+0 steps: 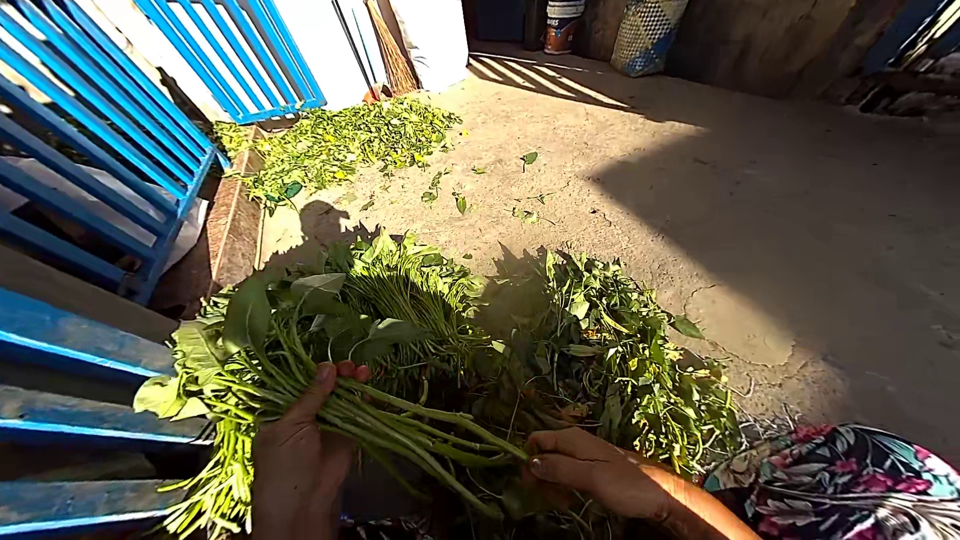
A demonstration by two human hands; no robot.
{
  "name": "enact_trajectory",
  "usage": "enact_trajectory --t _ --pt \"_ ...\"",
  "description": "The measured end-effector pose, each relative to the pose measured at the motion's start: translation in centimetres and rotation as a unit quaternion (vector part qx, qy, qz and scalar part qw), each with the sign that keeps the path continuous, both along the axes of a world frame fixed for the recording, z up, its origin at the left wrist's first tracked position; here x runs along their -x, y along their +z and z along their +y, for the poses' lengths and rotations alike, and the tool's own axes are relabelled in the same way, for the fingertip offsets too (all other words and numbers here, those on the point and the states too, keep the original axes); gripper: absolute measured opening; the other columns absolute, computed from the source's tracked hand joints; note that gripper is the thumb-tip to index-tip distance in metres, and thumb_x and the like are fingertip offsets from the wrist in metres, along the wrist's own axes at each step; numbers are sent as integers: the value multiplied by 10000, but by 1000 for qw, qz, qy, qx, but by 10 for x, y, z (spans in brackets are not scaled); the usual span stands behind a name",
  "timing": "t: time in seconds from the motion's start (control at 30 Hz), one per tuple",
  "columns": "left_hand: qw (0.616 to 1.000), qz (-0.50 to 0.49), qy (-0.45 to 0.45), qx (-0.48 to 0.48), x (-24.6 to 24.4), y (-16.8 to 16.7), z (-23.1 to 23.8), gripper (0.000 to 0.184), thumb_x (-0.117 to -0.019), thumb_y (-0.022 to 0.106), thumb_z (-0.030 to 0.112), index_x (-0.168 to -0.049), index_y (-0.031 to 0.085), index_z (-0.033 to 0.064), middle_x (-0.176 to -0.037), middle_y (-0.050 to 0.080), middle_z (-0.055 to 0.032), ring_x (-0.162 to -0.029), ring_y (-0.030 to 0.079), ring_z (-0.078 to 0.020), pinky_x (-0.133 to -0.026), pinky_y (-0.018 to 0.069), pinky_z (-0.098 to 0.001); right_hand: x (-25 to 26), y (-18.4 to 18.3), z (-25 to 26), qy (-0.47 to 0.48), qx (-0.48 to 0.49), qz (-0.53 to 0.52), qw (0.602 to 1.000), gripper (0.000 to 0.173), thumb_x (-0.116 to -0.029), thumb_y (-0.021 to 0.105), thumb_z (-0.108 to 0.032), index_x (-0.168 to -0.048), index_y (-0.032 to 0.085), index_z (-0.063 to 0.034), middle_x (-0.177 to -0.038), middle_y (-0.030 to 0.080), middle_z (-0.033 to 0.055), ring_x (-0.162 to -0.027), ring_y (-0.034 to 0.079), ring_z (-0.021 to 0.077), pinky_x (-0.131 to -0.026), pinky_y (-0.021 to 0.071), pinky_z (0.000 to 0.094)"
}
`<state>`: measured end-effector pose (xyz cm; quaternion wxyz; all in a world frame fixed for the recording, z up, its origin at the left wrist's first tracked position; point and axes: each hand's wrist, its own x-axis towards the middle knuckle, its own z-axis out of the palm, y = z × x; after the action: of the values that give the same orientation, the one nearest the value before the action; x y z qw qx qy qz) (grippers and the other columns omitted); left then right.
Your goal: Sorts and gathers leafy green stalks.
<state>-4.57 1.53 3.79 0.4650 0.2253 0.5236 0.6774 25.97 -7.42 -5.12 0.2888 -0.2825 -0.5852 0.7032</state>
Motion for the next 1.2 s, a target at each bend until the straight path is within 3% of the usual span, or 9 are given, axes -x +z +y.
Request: enact_trajectory --t 0.2,0.3,0.43,0.53,0.67,0.8,0.93,1.07,1.2 --pt "999 21 25 -35 -10 6 -4 198 -1029 585 73 -1208 554 -5 -931 729 -148 -801 755 -270 -726 658 -432 11 -6 -3 -87 -177 -237 951 357 -1086 438 -322 -998 657 -54 -734 592 94 -678 596 228 -631 493 438" --pt "996 54 35 -66 -31 7 -12 161 -1033 562 36 -1180 538 -24 -882 724 -150 -746 753 -283 -664 661 -429 22 -28 21 -259 15 -182 948 317 -1069 417 -266 -941 633 -73 -721 527 28 -648 521 140 -627 443 327" --pt "991 72 11 -109 -7 17 -12 249 -1123 352 151 -1093 583 62 -872 740 -28 -774 740 -139 -695 630 -280 12 -70 57 -462 295 -29 836 339 -1091 400 -258 -846 561 -87 -585 417 -26 -456 384 87 -445 366 258" --pt "983 61 -18 -169 22 25 -7 326 -1129 284 166 -1045 580 58 -900 741 -38 -831 741 -133 -772 628 -284 -19 -114 73 -261 181 -316 894 455 -1058 485 -406 -1026 730 -24 -1004 718 130 -932 670 236 -872 525 470" --pt "989 77 -34 -119 12 18 -12 254 -1123 336 160 -1128 559 40 -984 754 -53 -902 752 -159 -814 634 -324 -33 -161 108 -301 193 -470 807 395 -921 625 -275 -1247 684 -60 -1349 616 219 -1303 559 386 -1056 447 633" --pt "994 35 -76 -78 -6 7 -11 195 -1103 395 119 -1226 503 14 -1071 744 -131 -960 755 -251 -852 638 -405 -33 -189 142 -475 383 -241 755 617 -987 672 -284 -1466 453 36 -1430 518 279 -1312 536 386 -1064 460 557" --pt "989 14 -134 -57 -10 1 -12 207 -1102 393 126 -1278 460 39 -1214 716 -157 -1011 747 -298 -855 636 -442 -21 -167 145 -545 287 -222 755 323 -1027 585 -175 -1257 646 43 -1205 659 255 -1126 636 357 -983 499 526" --pt "987 19 -146 -57 -23 2 -14 111 -1091 396 60 -1145 488 32 -951 747 -150 -855 764 -302 -784 654 -454 -1 -111 113 -616 193 -28 763 195 -1046 533 -56 -1188 616 49 -898 694 140 -679 695 191 -620 611 333" --pt "988 59 -136 -42 -44 3 -17 110 -1049 447 -25 -1116 524 16 -807 725 -86 -716 749 -227 -694 660 -391 1 -106 88 -522 283 18 804 216 -1035 562 -48 -1234 601 26 -938 713 151 -739 714 221 -647 606 356"
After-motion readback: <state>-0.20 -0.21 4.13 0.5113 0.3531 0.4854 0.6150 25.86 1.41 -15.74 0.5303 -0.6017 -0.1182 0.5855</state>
